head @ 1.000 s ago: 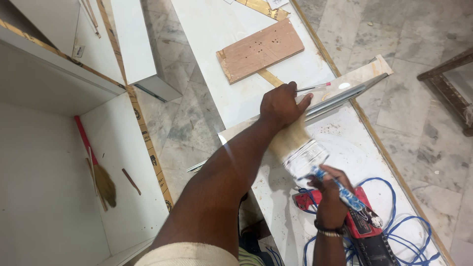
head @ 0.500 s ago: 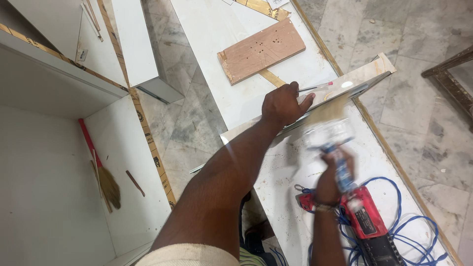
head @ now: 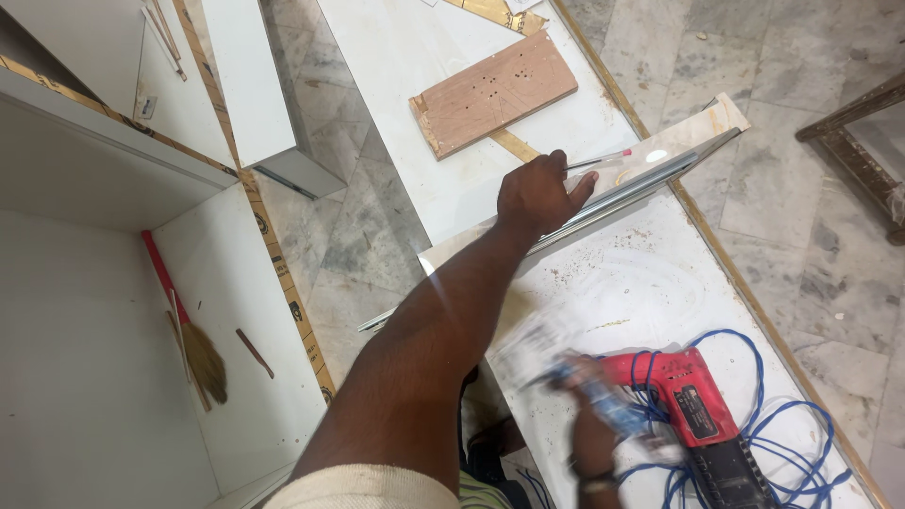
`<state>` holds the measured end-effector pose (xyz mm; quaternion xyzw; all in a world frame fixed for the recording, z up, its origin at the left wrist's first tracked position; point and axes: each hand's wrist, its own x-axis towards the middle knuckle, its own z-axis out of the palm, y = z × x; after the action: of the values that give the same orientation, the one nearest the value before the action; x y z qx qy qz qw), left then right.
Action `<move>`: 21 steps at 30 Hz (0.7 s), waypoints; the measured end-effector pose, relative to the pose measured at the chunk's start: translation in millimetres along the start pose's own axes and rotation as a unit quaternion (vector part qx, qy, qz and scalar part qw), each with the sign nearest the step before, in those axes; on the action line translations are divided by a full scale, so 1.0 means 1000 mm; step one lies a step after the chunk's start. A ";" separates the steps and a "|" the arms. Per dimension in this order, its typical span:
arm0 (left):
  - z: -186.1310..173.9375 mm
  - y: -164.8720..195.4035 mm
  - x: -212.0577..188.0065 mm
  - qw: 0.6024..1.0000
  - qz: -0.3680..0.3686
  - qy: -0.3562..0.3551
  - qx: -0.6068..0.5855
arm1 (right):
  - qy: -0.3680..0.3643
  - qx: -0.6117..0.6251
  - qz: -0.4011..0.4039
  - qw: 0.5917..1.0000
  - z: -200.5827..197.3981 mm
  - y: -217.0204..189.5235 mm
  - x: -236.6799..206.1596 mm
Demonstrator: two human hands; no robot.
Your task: The person uses a brush to sweep dust and debris from a white countertop and a wooden board. They move a metal rail aside to reach the area underneath, then sweep the rail itself before returning it to its original position.
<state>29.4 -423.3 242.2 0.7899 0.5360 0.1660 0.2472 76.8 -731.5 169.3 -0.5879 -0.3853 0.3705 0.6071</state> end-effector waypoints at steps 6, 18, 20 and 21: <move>-0.002 0.000 0.001 1.000 -0.010 -0.020 -0.008 | 0.348 0.116 -0.067 0.928 -0.075 0.004 0.113; 0.010 -0.007 0.001 0.998 0.027 0.049 -0.028 | -0.056 0.088 0.262 0.960 -0.061 -0.008 0.061; 0.011 -0.007 0.001 0.998 0.033 0.042 -0.018 | -0.084 0.115 0.279 0.950 -0.071 -0.006 0.053; 0.012 -0.008 0.000 0.999 0.030 0.039 -0.011 | -0.060 -0.093 0.216 0.970 -0.075 0.000 0.055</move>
<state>29.7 -423.0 228.3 0.7958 0.5196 0.2100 0.2295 168.0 -713.6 170.4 -0.6877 -0.3177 0.4905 0.4308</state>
